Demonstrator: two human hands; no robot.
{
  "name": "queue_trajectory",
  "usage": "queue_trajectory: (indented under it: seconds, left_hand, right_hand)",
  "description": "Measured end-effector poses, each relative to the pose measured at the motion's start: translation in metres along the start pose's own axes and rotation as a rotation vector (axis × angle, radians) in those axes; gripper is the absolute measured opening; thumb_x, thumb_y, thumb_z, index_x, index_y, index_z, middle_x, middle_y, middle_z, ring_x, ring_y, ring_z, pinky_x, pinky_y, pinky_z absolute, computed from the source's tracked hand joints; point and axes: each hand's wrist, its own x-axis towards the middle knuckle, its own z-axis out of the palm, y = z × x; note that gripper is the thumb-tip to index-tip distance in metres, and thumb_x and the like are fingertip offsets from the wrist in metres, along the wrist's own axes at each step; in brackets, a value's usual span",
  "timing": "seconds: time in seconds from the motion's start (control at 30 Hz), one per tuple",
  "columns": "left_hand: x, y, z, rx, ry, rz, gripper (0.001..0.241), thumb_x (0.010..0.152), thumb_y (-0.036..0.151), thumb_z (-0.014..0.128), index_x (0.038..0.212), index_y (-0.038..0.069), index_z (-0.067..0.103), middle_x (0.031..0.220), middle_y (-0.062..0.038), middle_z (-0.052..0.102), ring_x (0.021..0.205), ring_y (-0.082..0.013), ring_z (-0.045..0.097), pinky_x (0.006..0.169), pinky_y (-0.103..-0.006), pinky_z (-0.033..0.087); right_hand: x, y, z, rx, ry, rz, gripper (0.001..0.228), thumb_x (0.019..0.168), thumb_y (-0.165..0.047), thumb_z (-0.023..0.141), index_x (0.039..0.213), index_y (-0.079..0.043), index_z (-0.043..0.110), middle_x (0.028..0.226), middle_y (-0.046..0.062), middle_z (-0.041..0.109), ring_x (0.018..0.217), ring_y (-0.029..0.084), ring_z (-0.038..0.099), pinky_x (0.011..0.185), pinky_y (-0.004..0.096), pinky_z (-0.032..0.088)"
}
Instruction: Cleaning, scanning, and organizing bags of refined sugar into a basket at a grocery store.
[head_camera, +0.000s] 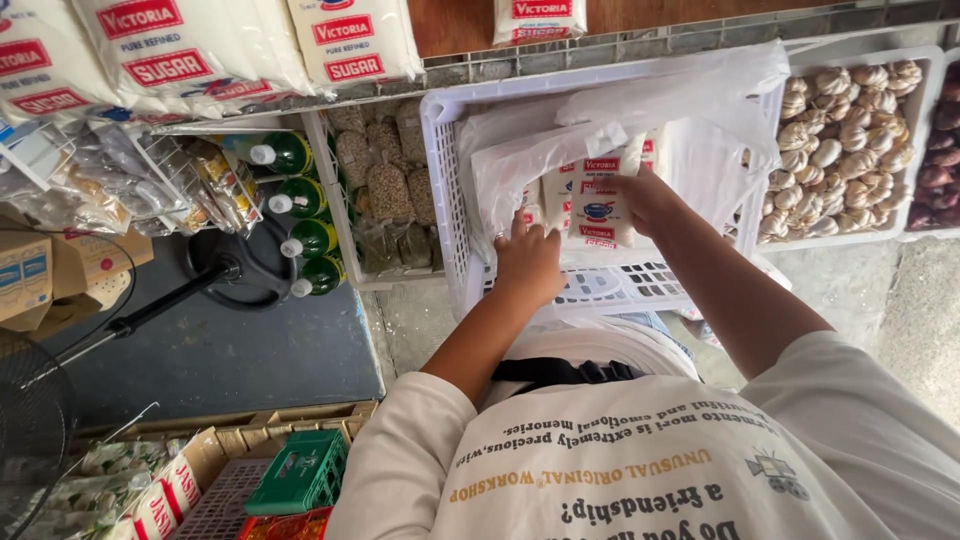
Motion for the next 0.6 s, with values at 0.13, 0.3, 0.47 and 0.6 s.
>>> queue_trajectory:
  seconds: [0.13,0.3,0.47,0.6]
  left_hand:
    - [-0.001,-0.019,0.031,0.236,-0.07,0.064,0.026,0.087,0.017,0.067,0.111,0.012,0.077,0.126,-0.01,0.066,0.152,-0.0395,0.031,0.1,-0.0606,0.042]
    - [-0.009,-0.016,0.032,0.229,0.148,0.15,0.016,0.081,0.012,0.066,0.087,0.007,0.081,0.114,-0.013,0.069,0.144,-0.0417,0.04,0.099,-0.0644,0.039]
    - [-0.017,-0.003,0.004,0.234,0.119,0.168,0.015,0.078,0.011,0.067,0.083,0.008,0.081,0.113,-0.016,0.067,0.141,-0.0439,0.038,0.111,-0.0753,0.025]
    - [-0.008,-0.008,0.02,0.153,0.172,0.205,0.015,0.079,0.01,0.067,0.084,0.006,0.081,0.121,-0.021,0.065,0.148,-0.0472,0.035,0.104,-0.0665,0.034]
  right_hand:
    - [0.019,0.008,0.003,-0.004,-0.035,0.036,0.038,0.088,-0.004,0.071,0.124,-0.002,0.06,0.119,0.02,0.069,0.108,0.035,0.072,0.094,0.053,0.061]
    - [0.031,0.022,0.006,0.007,-0.096,-0.006,0.04,0.087,-0.006,0.074,0.124,-0.001,0.061,0.115,0.015,0.071,0.106,0.031,0.073,0.095,0.048,0.061]
    - [0.029,0.032,0.006,-0.44,0.125,-0.052,0.04,0.093,-0.019,0.077,0.122,0.007,0.067,0.112,0.019,0.072,0.101,0.031,0.072,0.086,0.042,0.058]
    - [0.027,0.042,0.007,-0.892,0.203,-0.362,0.046,0.094,-0.022,0.079,0.12,0.01,0.059,0.112,0.025,0.067,0.102,0.033,0.071,0.083,0.042,0.058]
